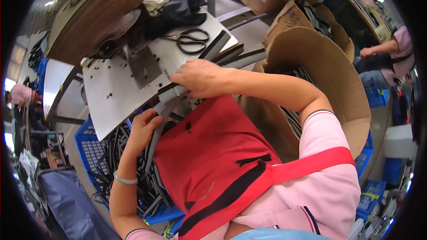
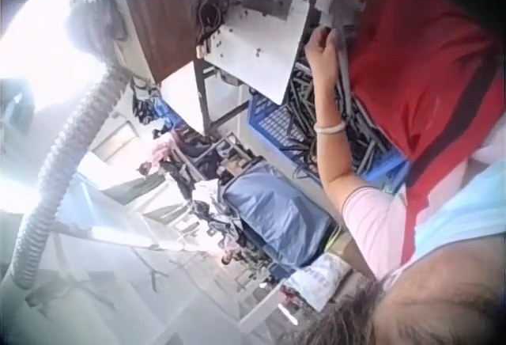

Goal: The recorder is using an industrial sewing machine to assemble and finish fabric straps and components.

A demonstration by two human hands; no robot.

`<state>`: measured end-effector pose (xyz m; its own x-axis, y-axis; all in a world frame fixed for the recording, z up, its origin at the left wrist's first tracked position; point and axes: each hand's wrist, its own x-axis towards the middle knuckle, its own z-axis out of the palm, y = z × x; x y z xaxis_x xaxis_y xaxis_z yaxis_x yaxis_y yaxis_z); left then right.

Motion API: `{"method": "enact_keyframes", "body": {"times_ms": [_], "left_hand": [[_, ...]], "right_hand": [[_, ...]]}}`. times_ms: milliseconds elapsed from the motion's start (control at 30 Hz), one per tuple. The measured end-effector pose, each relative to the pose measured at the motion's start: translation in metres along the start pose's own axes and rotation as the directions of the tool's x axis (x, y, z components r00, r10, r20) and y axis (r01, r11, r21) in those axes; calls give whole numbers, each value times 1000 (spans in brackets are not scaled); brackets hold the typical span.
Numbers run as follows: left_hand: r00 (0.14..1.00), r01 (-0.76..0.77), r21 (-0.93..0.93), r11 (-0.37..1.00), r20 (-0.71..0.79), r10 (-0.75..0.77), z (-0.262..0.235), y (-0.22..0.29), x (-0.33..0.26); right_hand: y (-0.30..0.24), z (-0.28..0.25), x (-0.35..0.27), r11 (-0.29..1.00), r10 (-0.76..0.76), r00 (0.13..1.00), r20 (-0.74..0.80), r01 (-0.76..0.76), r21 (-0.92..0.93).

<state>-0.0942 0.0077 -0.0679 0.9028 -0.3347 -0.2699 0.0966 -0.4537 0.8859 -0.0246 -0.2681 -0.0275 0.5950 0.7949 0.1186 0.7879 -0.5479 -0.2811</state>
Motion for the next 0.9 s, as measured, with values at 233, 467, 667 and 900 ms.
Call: {"method": "enact_keyframes", "body": {"times_ms": [233,467,667,900], "left_hand": [[998,59,-142,988,5,-59,-38,64,7],[987,-121,-327,937,-138,79,-56,75,38],[949,-129,-90,988,-301,96,-61,79,53],[921,-152,20,988,-361,148,-66,72,64]], "right_hand": [[9,-51,-4,971,177,982,-64,-163,177],[32,-68,21,957,255,945,-204,-216,192],[39,-71,35,906,391,914,-110,-361,219],[49,-60,43,948,299,939,-169,-272,163]]}}
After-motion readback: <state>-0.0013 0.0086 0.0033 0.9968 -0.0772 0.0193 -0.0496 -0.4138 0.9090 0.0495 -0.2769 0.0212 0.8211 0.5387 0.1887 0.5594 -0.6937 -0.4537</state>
